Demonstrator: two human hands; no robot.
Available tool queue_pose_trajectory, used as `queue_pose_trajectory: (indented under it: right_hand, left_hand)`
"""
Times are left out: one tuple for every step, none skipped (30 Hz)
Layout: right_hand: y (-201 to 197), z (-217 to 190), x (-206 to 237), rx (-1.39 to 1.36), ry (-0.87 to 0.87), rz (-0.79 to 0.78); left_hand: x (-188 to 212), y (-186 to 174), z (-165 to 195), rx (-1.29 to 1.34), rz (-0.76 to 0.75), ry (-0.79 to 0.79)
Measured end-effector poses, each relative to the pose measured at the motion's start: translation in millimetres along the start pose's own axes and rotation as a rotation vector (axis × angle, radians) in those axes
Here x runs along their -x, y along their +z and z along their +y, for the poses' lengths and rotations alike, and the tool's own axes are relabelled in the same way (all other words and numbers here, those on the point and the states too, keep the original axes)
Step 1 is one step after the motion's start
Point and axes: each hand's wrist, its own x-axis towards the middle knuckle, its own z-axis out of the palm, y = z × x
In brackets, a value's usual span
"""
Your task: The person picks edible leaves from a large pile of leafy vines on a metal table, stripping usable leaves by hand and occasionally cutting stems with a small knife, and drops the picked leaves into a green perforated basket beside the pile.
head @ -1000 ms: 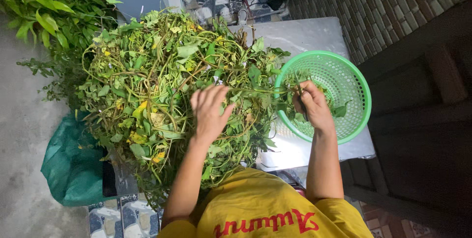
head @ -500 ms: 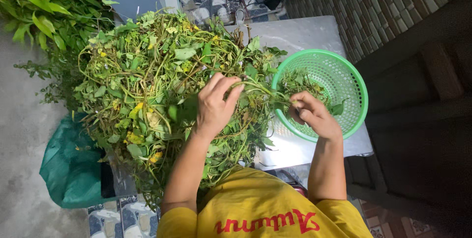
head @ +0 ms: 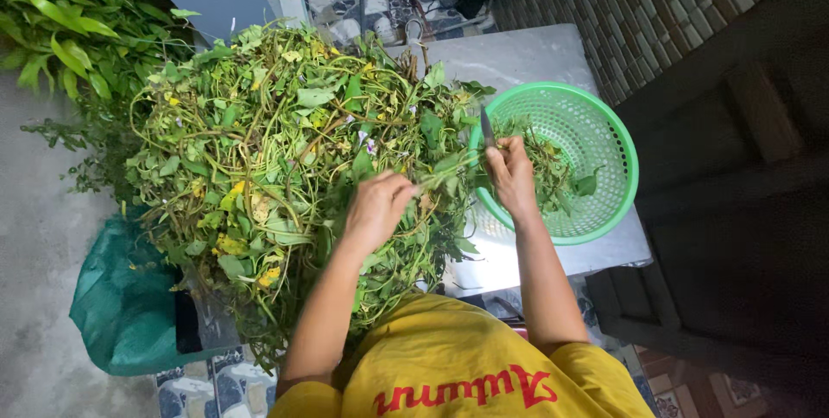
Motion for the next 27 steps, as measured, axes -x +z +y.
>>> queue_pose_trajectory:
  right_hand:
    - [0.6, 7.4, -3.4, -0.021, -0.011, 0.030]
    - [-0.9, 14.2, -6.5, -0.041, -0.024, 0.062]
    - [-6.6, 19.1, -12.2, -0.034, -0.021, 0.150]
    - [-15.3, 20.9, -18.7, -0.025, -0.018, 0.237]
    - [-25.1, 23.0, -21.9, -0.017, -0.013, 0.322]
    - [-37.0, 26.2, -24.0, -0.006, 0.063, 0.315]
    - [-48.0, 26.4, -25.1, 0.004, 0.139, 0.304]
    - [-56.2, 25.2, -25.5, 0.017, 0.212, 0.289]
    - [-59.7, 23.2, -24.1, 0.019, 0.216, 0.255]
    - [-60.9, 19.9, -20.9, 0.021, 0.223, 0.227]
    - [-59.4, 15.0, -15.9, 0.023, 0.230, 0.204]
    - [-54.8, 8.8, -10.6, -0.019, 0.230, 0.134]
    - [-46.3, 1.7, -4.3, -0.060, 0.228, 0.062]
    - [-36.8, -6.1, 3.1, -0.100, 0.228, -0.011]
    - [-27.5, -14.9, 10.9, -0.184, 0.210, -0.116]
    - [-17.9, -23.9, 18.5, -0.268, 0.193, -0.222]
    - [-8.0, -32.4, 25.4, -0.351, 0.175, -0.330]
    - [1.1, -40.2, 31.2, -0.382, 0.134, -0.375]
    - [9.6, -47.0, 36.8, -0.414, 0.094, -0.421]
    - [16.8, -52.5, 41.6, -0.446, 0.055, -0.466]
    - [22.4, -57.0, 45.1, -0.413, 0.028, -0.468]
    - [27.2, -60.3, 46.9, -0.380, -0.002, -0.470]
    - [31.1, -62.5, 48.2, -0.347, -0.030, -0.472]
    - [34.4, -63.7, 48.6, -0.328, -0.017, -0.516]
    - [37.6, -64.4, 48.5, -0.308, -0.006, -0.560]
    - [40.1, -64.5, 47.6, -0.287, 0.004, -0.605]
    - [42.6, -64.5, 47.1, -0.263, 0.039, -0.605]
  left_hand:
    - [5.5, 5.4, -1.4, 0.035, -0.025, -0.023]
    - [10.0, 8.6, -3.2, 0.064, -0.030, -0.048]
    - [13.7, 11.0, -5.1, 0.093, -0.035, -0.072]
    - [15.8, 12.1, -8.2, 0.123, -0.040, -0.098]
    - [18.8, 10.0, -14.3, 0.126, -0.034, -0.177]
    - [22.9, 5.1, -23.4, 0.127, -0.026, -0.257]
    - [26.8, -0.3, -33.9, 0.128, -0.016, -0.339]
    - [27.3, -3.6, -44.5, 0.150, 0.071, -0.265]
    - [26.2, -4.9, -54.8, 0.172, 0.157, -0.191]
    - [24.8, -3.4, -64.1, 0.194, 0.236, -0.114]
    - [24.0, -0.4, -72.4, 0.294, 0.273, -0.102]
    - [21.9, 2.4, -79.8, 0.394, 0.312, -0.087]
    - [20.0, 5.1, -86.1, 0.494, 0.353, -0.075]
    - [18.5, 8.3, -90.8, 0.602, 0.349, -0.094]
    - [17.3, 10.8, -94.3, 0.711, 0.345, -0.114]
    - [16.4, 12.4, -96.5, 0.819, 0.341, -0.134]
    - [15.8, 13.5, -97.5, 0.890, 0.331, -0.144]
    - [15.1, 14.3, -97.5, 0.960, 0.321, -0.154]
    - [15.3, 14.5, -97.0, 1.030, 0.312, -0.166]
    - [15.9, 14.6, -96.0, 1.047, 0.295, -0.179]
    - [16.4, 14.8, -94.7, 1.065, 0.279, -0.189]
    - [16.0, 15.3, -93.2, 1.083, 0.264, -0.196]
    - [16.7, 16.2, -91.8, 1.081, 0.262, -0.203]
    - [17.6, 17.7, -90.7, 1.079, 0.259, -0.212]
    - [18.1, 18.9, -90.1, 1.078, 0.256, -0.218]
    - [17.9, 20.2, -89.9, 1.100, 0.253, -0.217]
    - [17.9, 21.7, -90.0, 1.123, 0.251, -0.216]
